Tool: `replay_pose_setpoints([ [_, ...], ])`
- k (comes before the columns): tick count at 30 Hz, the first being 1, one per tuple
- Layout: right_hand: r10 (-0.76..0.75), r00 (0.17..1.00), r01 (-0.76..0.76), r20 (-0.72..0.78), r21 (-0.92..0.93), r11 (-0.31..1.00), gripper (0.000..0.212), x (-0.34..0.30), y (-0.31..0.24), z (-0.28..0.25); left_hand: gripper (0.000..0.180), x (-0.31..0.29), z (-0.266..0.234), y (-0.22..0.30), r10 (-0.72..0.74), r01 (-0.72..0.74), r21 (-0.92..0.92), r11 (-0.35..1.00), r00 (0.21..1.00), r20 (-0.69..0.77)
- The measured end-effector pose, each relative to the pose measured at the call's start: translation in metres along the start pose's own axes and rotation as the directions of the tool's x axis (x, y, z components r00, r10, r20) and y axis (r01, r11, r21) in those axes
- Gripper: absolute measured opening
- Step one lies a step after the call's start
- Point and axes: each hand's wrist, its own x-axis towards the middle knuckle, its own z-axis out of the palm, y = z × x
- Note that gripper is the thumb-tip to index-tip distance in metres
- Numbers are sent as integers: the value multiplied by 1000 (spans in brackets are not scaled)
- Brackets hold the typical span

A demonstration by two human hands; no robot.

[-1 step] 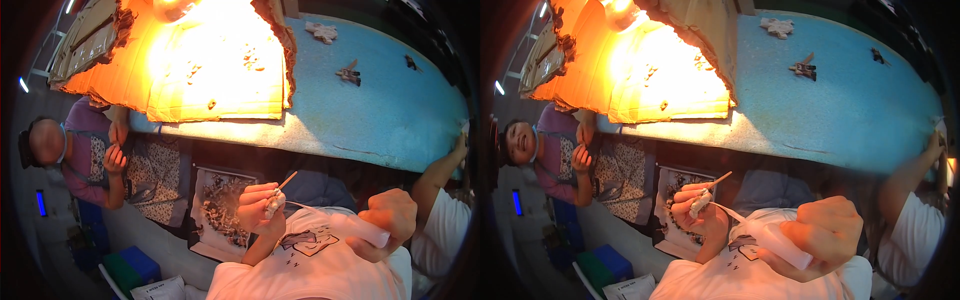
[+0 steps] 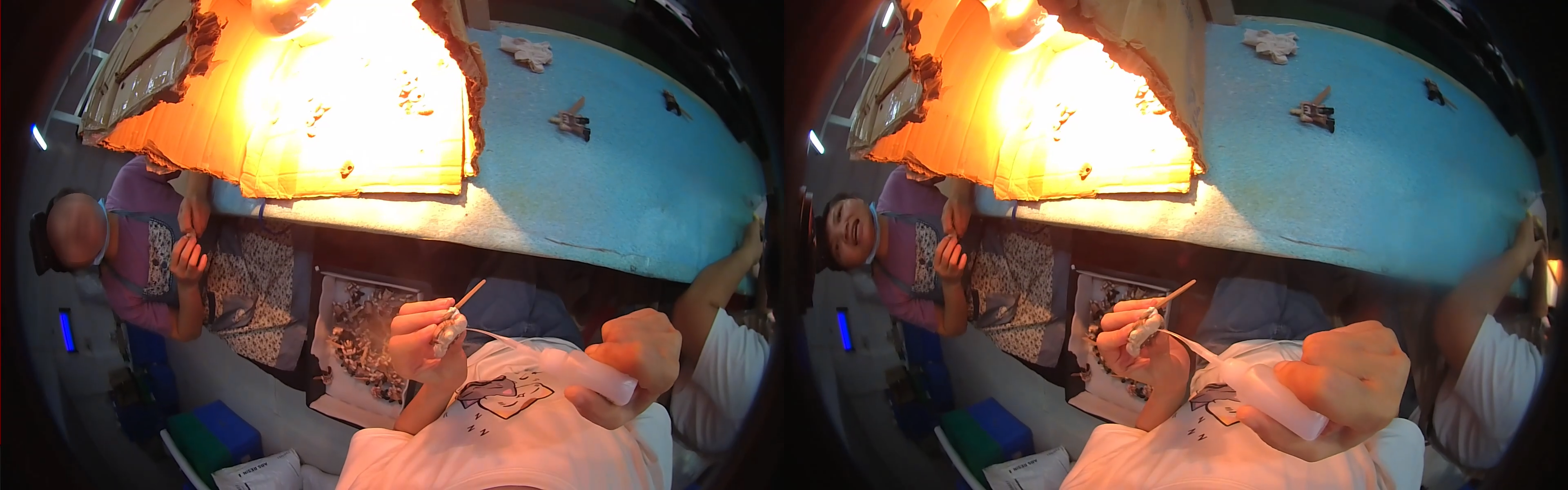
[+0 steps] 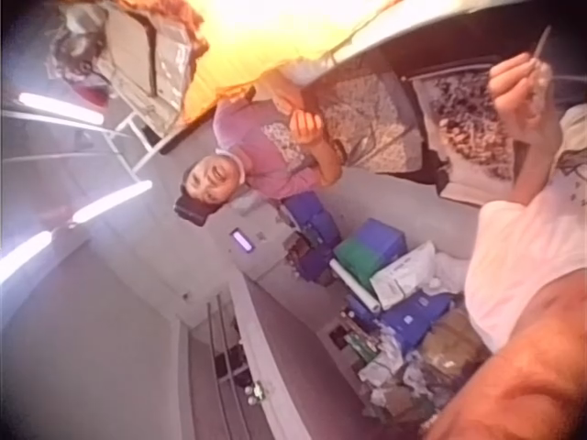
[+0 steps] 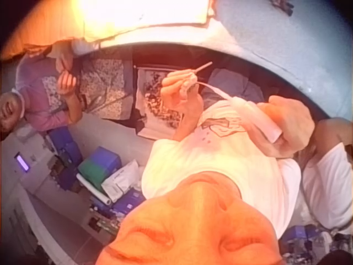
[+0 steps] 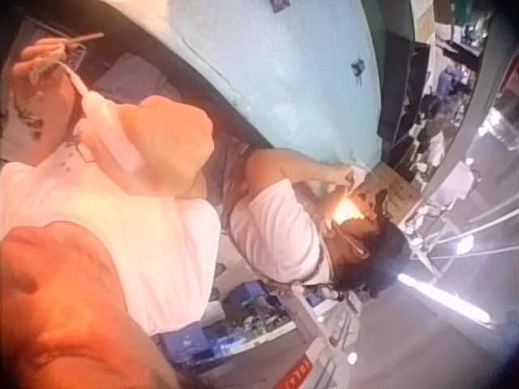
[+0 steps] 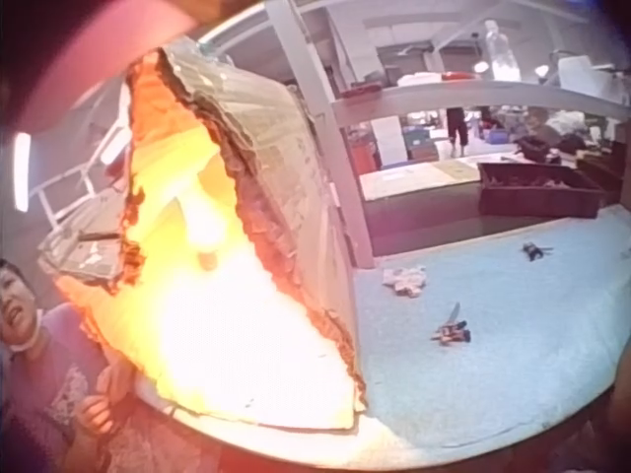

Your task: The person assembles toy figurines by applying liquid adhesive from a dispenser bottle and attaching small component parts and accessories to the figure bodies by hand.

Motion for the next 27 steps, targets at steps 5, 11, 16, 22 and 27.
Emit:
replay_pose_setpoints([
  [5, -21, 1000, 21, -5, 7, 1000, 28, 3, -2, -1, 30, -2, -1, 0, -20, 20, -16, 1000, 1000, -5],
  [11, -1, 1000, 1, -8, 24, 1000, 26, 0, 2, 2, 31, -1, -2, 0, -25, 24, -45, 999, 1000, -10],
  [16, -11, 1000, 12, -27, 34, 999, 25, -2, 0, 2, 31, -2, -2, 0, -35, 34, -53, 998, 999, -18],
  [22, -11, 1000, 12, -30, 34, 999, 26, -2, 4, 5, 31, -3, -2, 1, -47, 45, -72, 996, 998, -31],
  [27, -34, 999, 34, -25, 22, 999, 25, -3, 1, 0, 31, -3, -3, 0, -71, 69, -59, 996, 997, -34],
])
